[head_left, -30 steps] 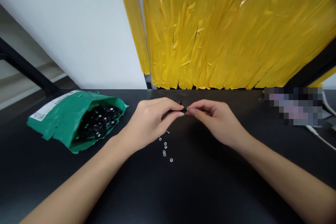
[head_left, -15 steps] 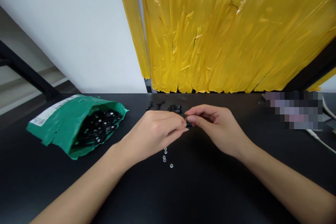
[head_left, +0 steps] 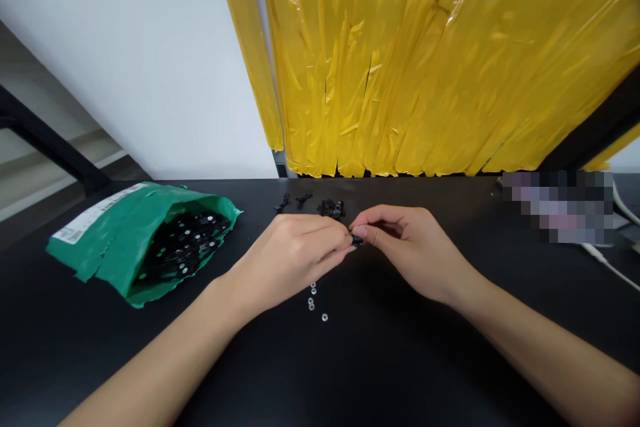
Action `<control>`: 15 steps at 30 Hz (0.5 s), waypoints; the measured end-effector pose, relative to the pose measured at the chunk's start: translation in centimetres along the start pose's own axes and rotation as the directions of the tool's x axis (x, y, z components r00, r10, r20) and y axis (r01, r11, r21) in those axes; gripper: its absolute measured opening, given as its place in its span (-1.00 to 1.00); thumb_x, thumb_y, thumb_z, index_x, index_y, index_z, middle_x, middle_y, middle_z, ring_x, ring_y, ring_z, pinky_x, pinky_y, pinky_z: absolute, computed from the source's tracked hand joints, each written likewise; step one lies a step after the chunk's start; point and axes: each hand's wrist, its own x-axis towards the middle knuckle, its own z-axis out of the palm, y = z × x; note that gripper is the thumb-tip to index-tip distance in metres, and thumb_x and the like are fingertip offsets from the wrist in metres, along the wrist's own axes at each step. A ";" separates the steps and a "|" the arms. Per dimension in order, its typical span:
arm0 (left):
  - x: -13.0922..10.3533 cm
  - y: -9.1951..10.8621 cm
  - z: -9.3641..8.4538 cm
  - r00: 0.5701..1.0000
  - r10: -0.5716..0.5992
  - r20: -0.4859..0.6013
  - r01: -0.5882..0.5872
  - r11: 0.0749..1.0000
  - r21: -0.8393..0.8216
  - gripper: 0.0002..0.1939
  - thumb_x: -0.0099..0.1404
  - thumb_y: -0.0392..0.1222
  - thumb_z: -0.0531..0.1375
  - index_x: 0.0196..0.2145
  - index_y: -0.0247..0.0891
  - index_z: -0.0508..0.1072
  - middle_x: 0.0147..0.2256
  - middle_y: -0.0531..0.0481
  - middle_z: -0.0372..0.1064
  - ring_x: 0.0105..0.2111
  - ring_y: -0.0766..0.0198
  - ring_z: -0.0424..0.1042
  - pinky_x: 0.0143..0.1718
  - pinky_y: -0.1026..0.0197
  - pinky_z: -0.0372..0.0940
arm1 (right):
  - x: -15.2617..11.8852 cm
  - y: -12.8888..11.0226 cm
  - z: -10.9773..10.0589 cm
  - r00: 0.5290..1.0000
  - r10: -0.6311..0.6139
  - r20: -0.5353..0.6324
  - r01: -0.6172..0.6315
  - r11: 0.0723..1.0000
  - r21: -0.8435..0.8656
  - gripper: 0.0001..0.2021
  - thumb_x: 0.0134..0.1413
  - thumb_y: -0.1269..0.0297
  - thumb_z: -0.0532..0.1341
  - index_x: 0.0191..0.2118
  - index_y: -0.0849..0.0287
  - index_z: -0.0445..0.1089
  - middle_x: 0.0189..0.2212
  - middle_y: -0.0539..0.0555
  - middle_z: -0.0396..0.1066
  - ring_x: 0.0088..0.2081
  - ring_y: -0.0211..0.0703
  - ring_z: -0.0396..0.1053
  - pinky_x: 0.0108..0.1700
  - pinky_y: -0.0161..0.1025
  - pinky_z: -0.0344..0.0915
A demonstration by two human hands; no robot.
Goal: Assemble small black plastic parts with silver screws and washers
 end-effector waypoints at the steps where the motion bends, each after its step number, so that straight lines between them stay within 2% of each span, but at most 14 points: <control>1: 0.0 0.0 0.0 1.000 0.004 -0.001 -0.004 1.000 0.005 -0.82 0.50 -0.33 0.19 -0.31 -0.24 0.47 -0.29 0.00 0.62 -0.31 0.30 0.63 -0.23 0.27 0.53 | 0.0 0.0 -0.1 1.000 -0.001 0.014 0.001 1.000 -0.006 -0.85 0.28 0.34 0.29 -0.23 0.05 0.65 -0.28 -0.05 0.63 -0.21 -0.19 0.53 -0.12 -0.24 0.42; 6: -0.1 0.1 0.1 1.000 0.027 -0.015 -0.026 0.999 0.031 -0.83 0.49 -0.34 0.20 -0.32 -0.25 0.45 -0.30 0.00 0.62 -0.33 0.31 0.63 -0.24 0.28 0.53 | 0.0 -0.1 -0.9 0.994 0.057 0.089 -0.057 0.998 0.003 -0.89 0.30 0.32 0.30 -0.25 0.07 0.61 -0.28 -0.07 0.62 -0.20 -0.24 0.52 -0.10 -0.27 0.41; 9: 0.0 0.2 0.0 0.999 0.039 -0.018 -0.039 0.999 0.036 -0.83 0.49 -0.35 0.19 -0.31 -0.25 0.47 -0.30 0.00 0.62 -0.33 0.31 0.63 -0.24 0.28 0.54 | 0.1 0.1 -1.1 0.976 0.175 0.128 -0.192 0.972 0.134 -0.93 0.26 0.26 0.36 -0.25 0.08 0.61 -0.28 -0.05 0.61 -0.19 -0.26 0.53 -0.06 -0.28 0.44; 12: 0.1 0.3 -0.1 0.999 0.044 -0.017 -0.043 0.998 0.042 -0.83 0.49 -0.34 0.18 -0.31 -0.24 0.47 -0.30 -0.01 0.62 -0.34 0.30 0.63 -0.25 0.27 0.54 | 0.2 0.3 -1.1 0.941 0.286 0.183 -0.332 0.887 0.320 -0.93 0.19 0.24 0.44 -0.25 0.09 0.63 -0.26 -0.03 0.61 -0.18 -0.26 0.56 0.03 -0.25 0.50; 15: 0.1 0.2 -0.2 0.999 0.045 -0.020 -0.044 0.998 0.045 -0.82 0.50 -0.33 0.18 -0.31 -0.24 0.47 -0.30 -0.01 0.62 -0.34 0.30 0.63 -0.25 0.26 0.55 | 0.1 0.4 -1.1 0.922 0.332 0.200 -0.385 0.843 0.376 -0.88 0.13 0.24 0.49 -0.21 0.11 0.66 -0.22 0.01 0.63 -0.17 -0.25 0.58 0.05 -0.24 0.52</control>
